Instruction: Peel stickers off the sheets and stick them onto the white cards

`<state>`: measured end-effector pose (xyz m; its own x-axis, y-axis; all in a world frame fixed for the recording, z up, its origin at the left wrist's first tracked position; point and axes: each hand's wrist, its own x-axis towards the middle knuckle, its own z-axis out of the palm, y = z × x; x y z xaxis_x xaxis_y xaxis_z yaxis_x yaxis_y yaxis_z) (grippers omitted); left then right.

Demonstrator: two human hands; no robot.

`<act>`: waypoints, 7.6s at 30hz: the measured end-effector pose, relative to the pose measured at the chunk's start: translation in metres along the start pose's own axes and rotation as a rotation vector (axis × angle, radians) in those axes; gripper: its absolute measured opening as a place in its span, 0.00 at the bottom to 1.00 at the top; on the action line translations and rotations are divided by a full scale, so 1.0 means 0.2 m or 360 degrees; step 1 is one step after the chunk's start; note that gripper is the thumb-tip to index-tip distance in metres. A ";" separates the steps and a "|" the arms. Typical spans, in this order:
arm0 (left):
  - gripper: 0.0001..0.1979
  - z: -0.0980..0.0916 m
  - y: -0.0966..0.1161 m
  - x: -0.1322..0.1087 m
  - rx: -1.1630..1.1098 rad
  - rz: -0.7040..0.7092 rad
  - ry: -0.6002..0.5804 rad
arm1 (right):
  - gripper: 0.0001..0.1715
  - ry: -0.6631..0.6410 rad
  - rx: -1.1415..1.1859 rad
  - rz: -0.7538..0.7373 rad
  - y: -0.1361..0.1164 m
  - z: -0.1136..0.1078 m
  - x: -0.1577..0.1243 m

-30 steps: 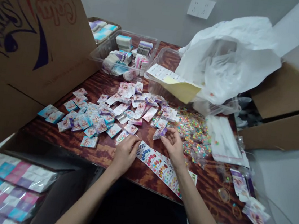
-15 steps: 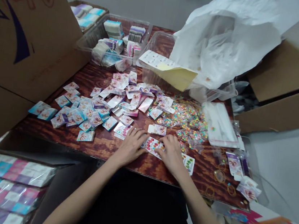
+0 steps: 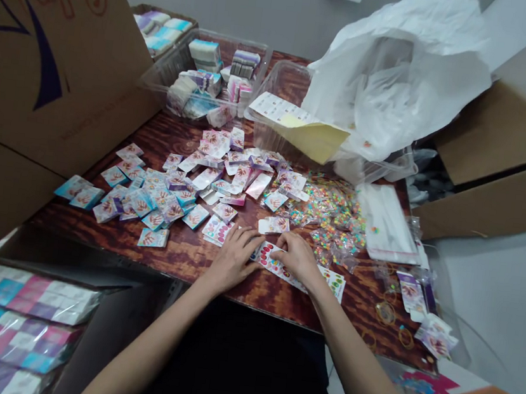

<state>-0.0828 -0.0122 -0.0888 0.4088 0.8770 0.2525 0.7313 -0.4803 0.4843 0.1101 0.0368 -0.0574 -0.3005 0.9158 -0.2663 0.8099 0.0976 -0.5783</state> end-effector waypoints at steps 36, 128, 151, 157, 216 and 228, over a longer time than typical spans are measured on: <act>0.17 -0.09 0.22 0.08 -0.2135 -0.0901 -0.0405 | 0.05 0.0349 0.0502 -0.0389 -0.12 -0.06 -0.23; 0.20 0.04 0.15 0.17 -0.1920 -0.1252 0.0545 | 0.17 0.0198 0.1681 0.0171 0.02 -0.04 -0.09; 0.23 0.02 0.15 0.16 -0.1955 -0.1228 0.0380 | 0.11 0.0324 0.1388 -0.0087 0.02 0.01 -0.06; 0.21 -0.03 0.12 0.15 -0.2060 -0.1218 0.0160 | 0.08 0.0260 0.1584 -0.0032 0.03 -0.01 -0.08; 0.16 -0.07 0.18 0.11 -0.2006 -0.0902 -0.0001 | 0.14 0.0470 0.1507 -0.0121 -0.08 -0.02 -0.10; 0.18 -0.06 0.16 0.09 -0.1398 -0.0676 0.0031 | 0.10 0.0403 0.1695 0.0130 -0.02 0.02 -0.07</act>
<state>-0.0575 -0.0112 -0.0588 0.1903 0.9787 -0.0771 0.1450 0.0496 0.9882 0.1083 0.0212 -0.0539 -0.0549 0.9697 -0.2382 -0.0637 -0.2414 -0.9683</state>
